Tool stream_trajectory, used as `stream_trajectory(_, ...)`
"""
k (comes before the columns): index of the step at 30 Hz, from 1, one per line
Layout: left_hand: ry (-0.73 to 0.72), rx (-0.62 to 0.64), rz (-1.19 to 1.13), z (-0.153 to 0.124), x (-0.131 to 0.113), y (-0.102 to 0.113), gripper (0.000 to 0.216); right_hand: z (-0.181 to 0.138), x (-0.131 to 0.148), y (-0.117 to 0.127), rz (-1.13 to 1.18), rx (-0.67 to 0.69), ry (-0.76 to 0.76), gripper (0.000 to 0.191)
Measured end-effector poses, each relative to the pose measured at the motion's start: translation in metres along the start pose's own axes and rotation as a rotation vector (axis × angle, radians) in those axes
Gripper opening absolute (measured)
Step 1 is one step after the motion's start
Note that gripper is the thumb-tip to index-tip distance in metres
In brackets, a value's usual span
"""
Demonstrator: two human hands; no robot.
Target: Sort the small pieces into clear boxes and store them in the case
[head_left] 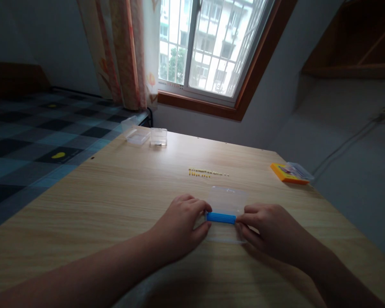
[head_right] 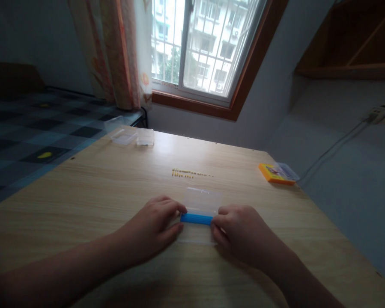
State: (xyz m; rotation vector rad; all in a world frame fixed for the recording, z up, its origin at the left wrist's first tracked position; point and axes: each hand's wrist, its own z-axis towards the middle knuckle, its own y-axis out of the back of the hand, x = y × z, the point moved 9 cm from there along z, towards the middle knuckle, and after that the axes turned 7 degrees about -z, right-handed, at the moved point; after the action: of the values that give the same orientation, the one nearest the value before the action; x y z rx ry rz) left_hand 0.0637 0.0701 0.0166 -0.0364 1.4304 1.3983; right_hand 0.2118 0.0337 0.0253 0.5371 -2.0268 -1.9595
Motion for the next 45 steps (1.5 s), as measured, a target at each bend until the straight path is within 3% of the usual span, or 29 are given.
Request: stream_trajectory(45, -0.003, 0.001, 0.008, 0.0001, 0.0009, -0.0012, 0.021, 0.0019, -0.001, -0.0022, -0.02, -0.003, 0.01, 0.024)
